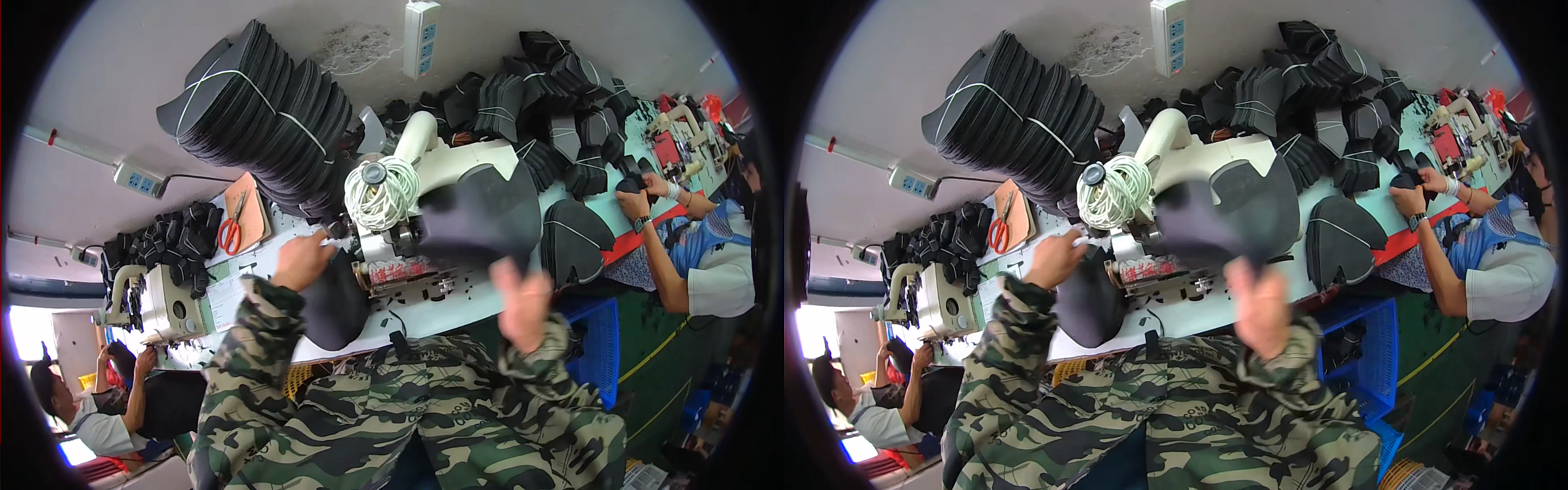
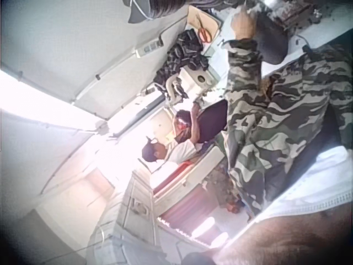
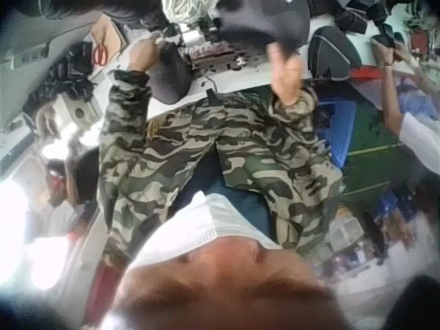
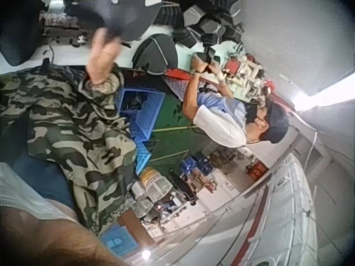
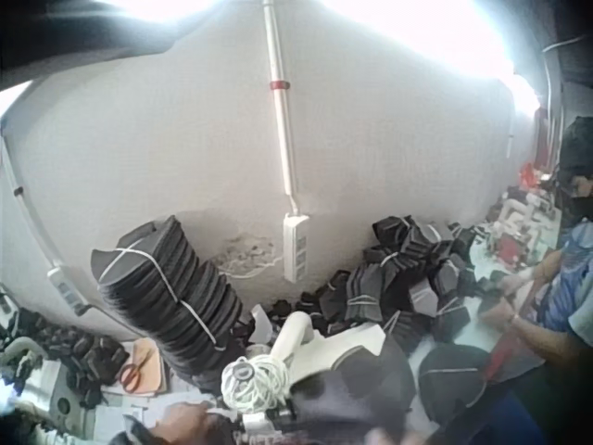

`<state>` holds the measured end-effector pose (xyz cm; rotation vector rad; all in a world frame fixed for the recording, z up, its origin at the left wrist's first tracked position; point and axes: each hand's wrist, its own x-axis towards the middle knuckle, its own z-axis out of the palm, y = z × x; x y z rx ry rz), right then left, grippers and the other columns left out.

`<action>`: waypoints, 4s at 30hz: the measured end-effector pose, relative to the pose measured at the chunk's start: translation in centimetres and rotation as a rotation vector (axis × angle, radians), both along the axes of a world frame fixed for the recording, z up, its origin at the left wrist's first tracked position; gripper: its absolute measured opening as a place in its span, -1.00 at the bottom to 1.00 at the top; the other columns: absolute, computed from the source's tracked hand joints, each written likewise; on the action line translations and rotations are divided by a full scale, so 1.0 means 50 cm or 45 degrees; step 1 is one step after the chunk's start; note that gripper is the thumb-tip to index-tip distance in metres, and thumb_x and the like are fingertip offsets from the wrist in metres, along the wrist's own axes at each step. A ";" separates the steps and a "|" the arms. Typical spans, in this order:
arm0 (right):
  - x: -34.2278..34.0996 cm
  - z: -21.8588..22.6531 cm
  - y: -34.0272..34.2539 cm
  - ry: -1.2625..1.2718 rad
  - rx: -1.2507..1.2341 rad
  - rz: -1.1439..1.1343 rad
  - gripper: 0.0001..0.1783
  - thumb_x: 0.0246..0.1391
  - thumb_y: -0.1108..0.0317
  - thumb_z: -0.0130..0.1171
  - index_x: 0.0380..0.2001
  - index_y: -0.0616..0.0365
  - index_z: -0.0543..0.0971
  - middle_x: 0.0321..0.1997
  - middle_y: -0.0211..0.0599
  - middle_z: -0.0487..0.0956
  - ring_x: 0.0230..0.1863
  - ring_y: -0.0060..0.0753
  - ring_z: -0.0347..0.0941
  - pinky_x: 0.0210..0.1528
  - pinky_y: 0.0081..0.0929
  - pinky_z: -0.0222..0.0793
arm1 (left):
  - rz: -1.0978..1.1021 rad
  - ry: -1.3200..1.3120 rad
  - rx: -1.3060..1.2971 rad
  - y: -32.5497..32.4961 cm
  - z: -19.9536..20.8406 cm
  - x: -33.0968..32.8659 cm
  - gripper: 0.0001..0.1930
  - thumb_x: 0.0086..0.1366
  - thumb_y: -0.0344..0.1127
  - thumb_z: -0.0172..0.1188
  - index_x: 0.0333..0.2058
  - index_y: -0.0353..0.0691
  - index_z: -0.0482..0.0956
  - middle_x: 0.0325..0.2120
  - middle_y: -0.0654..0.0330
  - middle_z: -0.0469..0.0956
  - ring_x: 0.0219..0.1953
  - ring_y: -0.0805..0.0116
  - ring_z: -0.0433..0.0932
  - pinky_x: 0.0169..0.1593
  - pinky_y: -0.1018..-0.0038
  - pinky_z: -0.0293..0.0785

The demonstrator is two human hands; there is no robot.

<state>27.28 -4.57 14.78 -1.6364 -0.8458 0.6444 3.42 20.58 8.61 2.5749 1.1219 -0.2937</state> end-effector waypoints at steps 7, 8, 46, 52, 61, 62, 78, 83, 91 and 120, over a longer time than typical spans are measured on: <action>0.073 -0.061 0.054 -1.182 -0.025 0.090 -0.53 -0.13 0.42 0.21 -0.06 0.26 0.47 -0.02 0.04 0.48 0.00 0.09 0.39 0.07 -0.20 0.31 | -0.036 0.057 0.231 -0.020 -0.072 -0.145 -0.60 0.06 -0.16 0.31 -0.15 -0.18 0.46 -0.42 0.01 0.55 -0.41 0.01 0.58 -0.36 0.19 0.48; 0.048 -0.077 0.052 -0.992 -0.024 0.181 -0.54 -0.12 0.40 0.23 -0.07 0.26 0.48 -0.04 0.03 0.49 -0.02 0.08 0.40 0.05 -0.20 0.32 | 0.025 0.118 0.215 -0.029 -0.079 -0.148 -0.58 0.07 -0.17 0.30 -0.12 -0.17 0.45 -0.39 0.02 0.55 -0.42 0.01 0.58 -0.36 0.20 0.48; -0.076 -0.174 0.020 0.862 -0.405 0.350 -0.74 0.11 0.36 0.14 -0.24 0.38 0.55 -0.35 -0.35 0.60 -0.41 -0.60 0.48 -0.34 -0.57 0.41 | -0.065 -0.330 -0.317 -0.088 -0.012 0.128 -0.71 0.25 -0.21 0.03 -0.33 -0.35 0.55 -0.57 -0.09 0.55 -0.42 -0.03 0.59 -0.21 0.18 0.48; -0.131 -0.118 -0.009 0.960 -0.360 0.414 -0.65 0.19 0.27 0.10 -0.08 0.35 0.48 -0.21 -0.36 0.57 -0.33 -0.60 0.45 -0.33 -0.54 0.41 | 0.021 -0.277 -0.676 -0.075 0.032 0.142 -0.72 0.28 -0.27 0.02 -0.31 -0.43 0.51 -0.64 0.01 0.55 -0.62 0.20 0.58 -0.41 0.31 0.51; -0.135 -0.119 -0.016 0.989 -0.247 0.371 -0.68 0.18 0.28 0.08 -0.11 0.32 0.50 -0.16 -0.30 0.55 -0.24 -0.55 0.44 -0.19 -0.52 0.39 | -0.207 -0.529 -0.119 -0.098 -0.011 0.109 -0.77 0.29 -0.27 0.03 -0.34 -0.36 0.49 -0.67 0.02 0.51 -0.57 0.15 0.58 -0.43 0.27 0.47; -0.134 -0.092 -0.018 1.074 -0.375 0.315 -0.69 0.19 0.28 0.07 -0.12 0.30 0.50 -0.16 -0.27 0.54 -0.26 -0.49 0.46 -0.18 -0.48 0.39 | -0.099 -0.503 -0.287 -0.093 -0.016 0.089 -0.76 0.28 -0.24 0.05 -0.32 -0.35 0.50 -0.63 -0.01 0.54 -0.51 0.08 0.59 -0.40 0.23 0.46; 0.085 -0.118 0.024 -1.300 -0.447 0.002 -0.38 -0.18 0.21 0.34 -0.03 0.25 0.42 0.13 -0.01 0.36 0.19 0.02 0.21 0.12 -0.09 0.12 | 0.086 -0.033 0.271 -0.055 -0.103 -0.175 -0.62 0.05 -0.20 0.32 -0.20 -0.17 0.40 -0.41 0.08 0.50 -0.44 -0.05 0.54 -0.40 0.16 0.46; -0.017 -0.087 0.024 -0.708 -0.091 0.350 -0.41 -0.11 0.29 0.31 0.02 0.26 0.42 -0.04 -0.05 0.51 -0.03 -0.04 0.45 0.01 -0.23 0.33 | 0.083 -0.034 0.231 -0.064 -0.044 -0.141 -0.72 0.11 -0.26 0.25 -0.22 -0.20 0.46 -0.38 0.07 0.54 -0.41 0.00 0.57 -0.36 0.18 0.50; -0.052 -0.188 0.017 0.845 -0.247 0.964 -0.19 -0.12 0.43 0.38 0.21 0.27 0.26 0.15 -0.14 0.43 0.17 -0.38 0.34 0.18 -0.43 0.25 | -0.284 -0.441 -1.329 -0.117 0.124 0.005 -0.75 0.28 -0.32 0.13 -0.18 -0.40 0.50 -0.55 0.14 0.54 -0.61 0.48 0.45 -0.48 0.40 0.42; 0.074 -0.027 0.035 -0.962 -0.107 0.144 -0.59 -0.03 0.38 0.17 -0.06 0.25 0.51 0.00 0.02 0.50 0.04 0.03 0.41 0.09 -0.23 0.33 | 0.000 0.223 0.193 -0.034 -0.083 -0.141 -0.65 0.10 -0.19 0.25 -0.16 -0.16 0.45 -0.42 0.00 0.58 -0.40 -0.05 0.57 -0.33 0.12 0.47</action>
